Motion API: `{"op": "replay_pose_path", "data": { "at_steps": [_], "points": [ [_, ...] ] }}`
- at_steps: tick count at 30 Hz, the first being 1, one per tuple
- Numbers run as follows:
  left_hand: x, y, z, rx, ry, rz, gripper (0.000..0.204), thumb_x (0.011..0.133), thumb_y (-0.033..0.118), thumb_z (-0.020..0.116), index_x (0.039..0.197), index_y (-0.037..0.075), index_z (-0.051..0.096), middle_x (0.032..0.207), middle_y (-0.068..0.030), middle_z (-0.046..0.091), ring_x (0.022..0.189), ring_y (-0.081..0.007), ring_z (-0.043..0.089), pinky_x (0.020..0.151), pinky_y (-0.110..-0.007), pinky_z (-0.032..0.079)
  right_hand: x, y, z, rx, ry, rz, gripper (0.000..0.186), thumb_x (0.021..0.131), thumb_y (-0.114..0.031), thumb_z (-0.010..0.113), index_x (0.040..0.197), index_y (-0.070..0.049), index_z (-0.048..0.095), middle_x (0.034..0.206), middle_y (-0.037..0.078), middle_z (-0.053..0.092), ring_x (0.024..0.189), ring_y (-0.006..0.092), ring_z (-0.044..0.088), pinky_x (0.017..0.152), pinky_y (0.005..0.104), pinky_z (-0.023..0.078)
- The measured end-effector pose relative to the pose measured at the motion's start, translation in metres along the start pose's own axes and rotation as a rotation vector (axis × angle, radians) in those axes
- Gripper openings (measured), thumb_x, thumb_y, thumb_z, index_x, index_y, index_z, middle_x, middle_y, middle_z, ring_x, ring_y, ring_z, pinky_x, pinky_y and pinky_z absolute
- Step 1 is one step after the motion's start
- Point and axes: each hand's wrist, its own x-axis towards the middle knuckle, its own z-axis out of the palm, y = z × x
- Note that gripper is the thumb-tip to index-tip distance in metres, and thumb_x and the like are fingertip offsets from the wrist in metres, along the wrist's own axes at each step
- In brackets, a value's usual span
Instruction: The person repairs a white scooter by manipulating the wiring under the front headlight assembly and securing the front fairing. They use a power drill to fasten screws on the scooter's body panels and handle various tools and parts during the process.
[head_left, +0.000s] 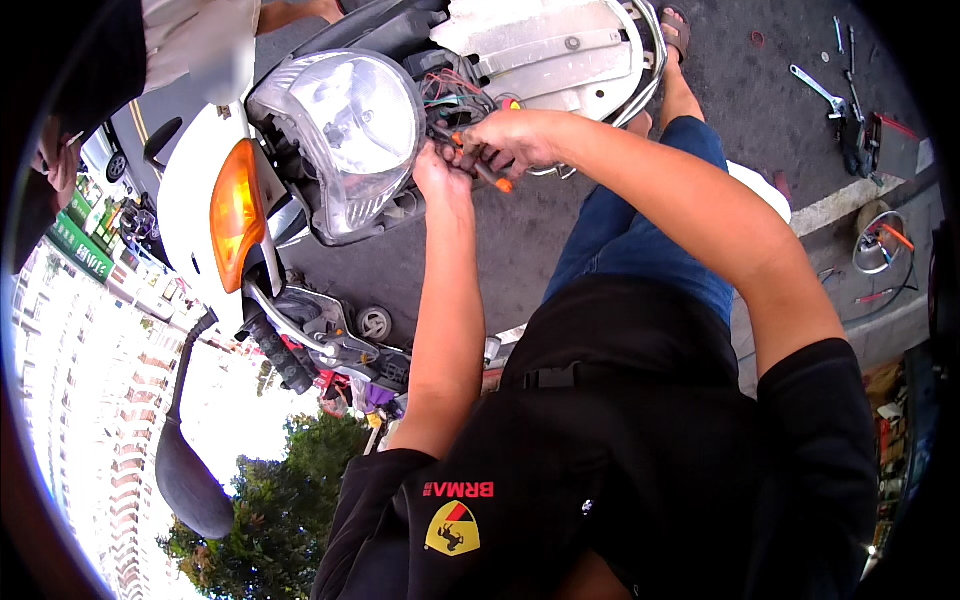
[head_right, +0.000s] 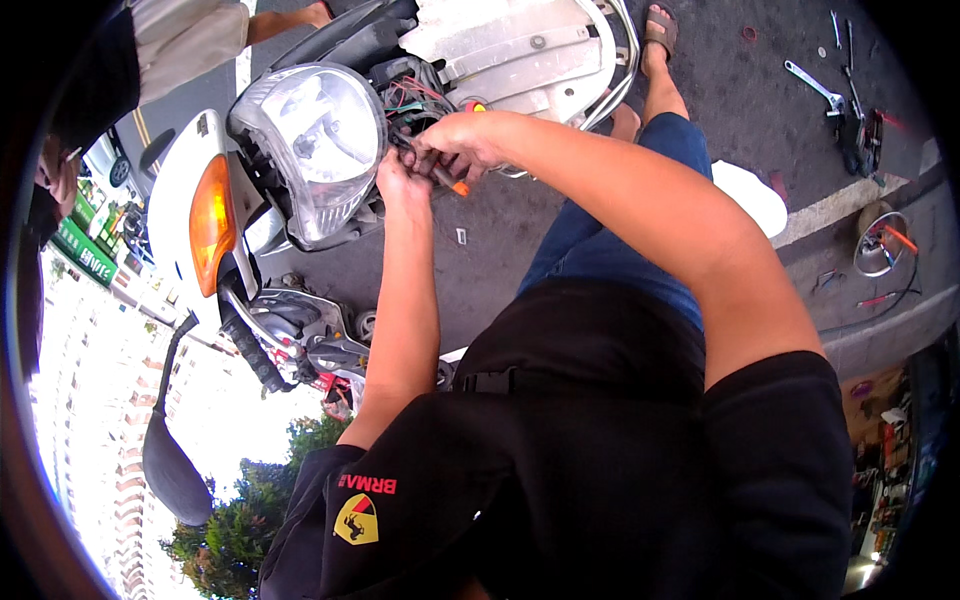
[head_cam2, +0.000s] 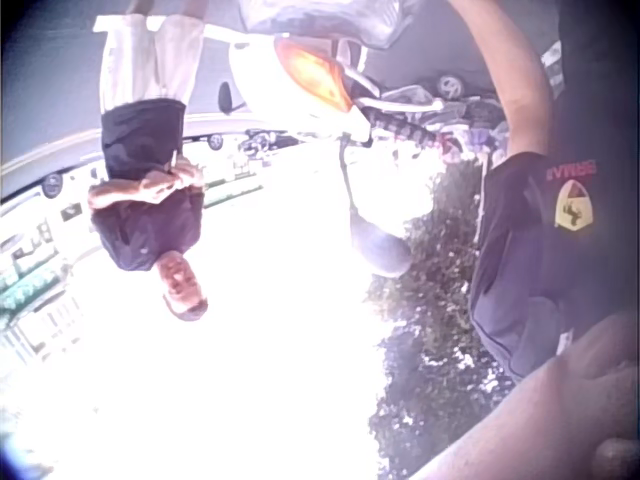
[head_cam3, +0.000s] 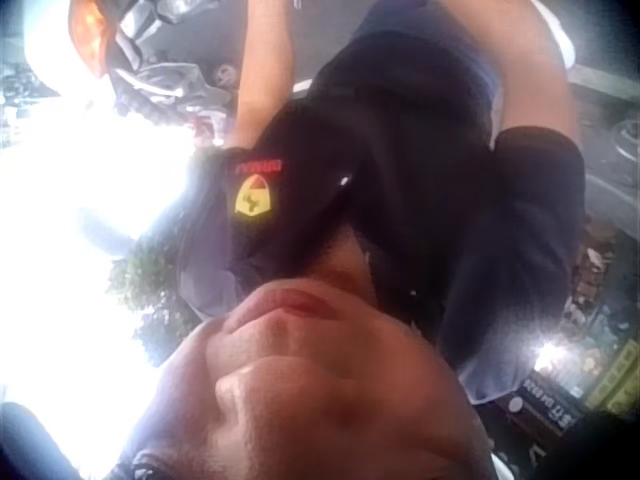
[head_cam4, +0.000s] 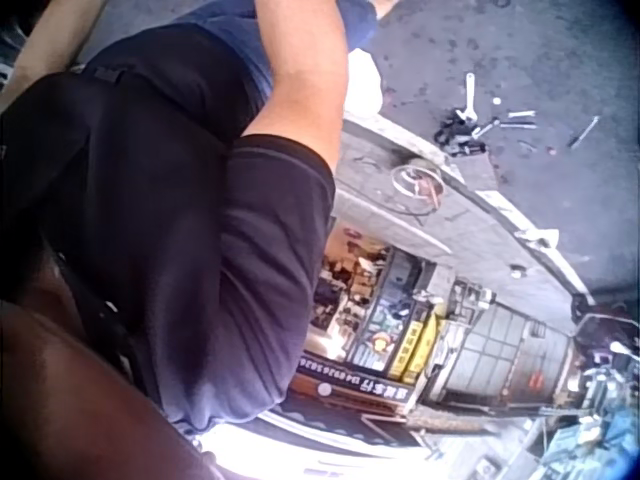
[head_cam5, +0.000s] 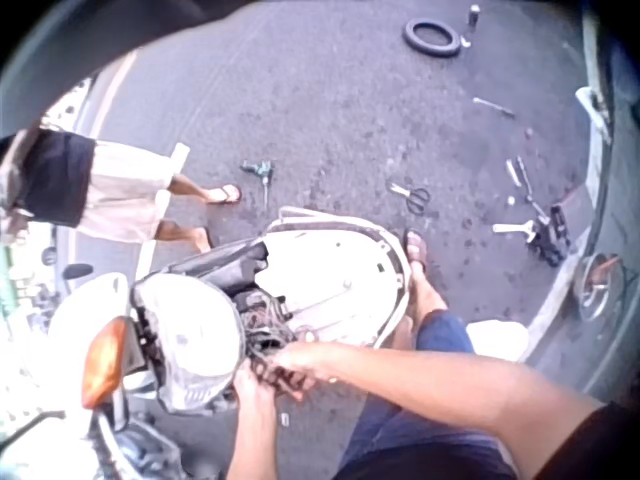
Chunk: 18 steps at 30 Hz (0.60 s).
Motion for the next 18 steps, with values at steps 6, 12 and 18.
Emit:
{"op": "replay_pose_path", "data": {
  "at_steps": [6, 12, 18],
  "points": [
    [0.009, -0.005, -0.007, -0.002, 0.05, 0.012, 0.025, 0.1, 0.023, 0.033, 0.087, 0.01, 0.051, 0.064, 0.0009, 0.043, 0.054, -0.0139, 0.042, 0.05, -0.032, 0.044, 0.001, -0.005, -0.007, -0.014, -0.047, 0.031, 0.024, 0.085, -0.03, 0.055, 0.097, -0.01, 0.059, 0.1, 0.008, 0.058, 0.09, 0.0236, 0.056, 0.081, 0.0488, 0.046],
    [0.003, -0.006, 0.004, 0.012, 0.139, 0.045, 0.021, 0.1, 0.023, 0.033, 0.092, 0.011, 0.049, 0.069, -0.0002, 0.045, 0.057, -0.0145, 0.046, 0.052, -0.031, 0.047, -0.005, -0.002, -0.008, 0.058, 0.01, 0.021, 0.025, 0.084, -0.028, 0.055, 0.096, -0.007, 0.059, 0.093, 0.008, 0.059, 0.078, 0.0204, 0.056, 0.077, 0.0472, 0.046],
    [0.014, -0.007, -0.011, 0.007, 0.085, 0.087, 0.02, 0.1, 0.021, 0.033, 0.094, 0.01, 0.048, 0.071, -0.001, 0.047, 0.056, -0.0146, 0.046, 0.052, -0.03, 0.048, 0.0, -0.001, -0.002, 0.025, 0.078, -0.015, 0.023, 0.084, -0.029, 0.053, 0.09, -0.007, 0.058, 0.082, 0.006, 0.059, 0.066, 0.0197, 0.055, 0.061, 0.0428, 0.047]
  ]
}}
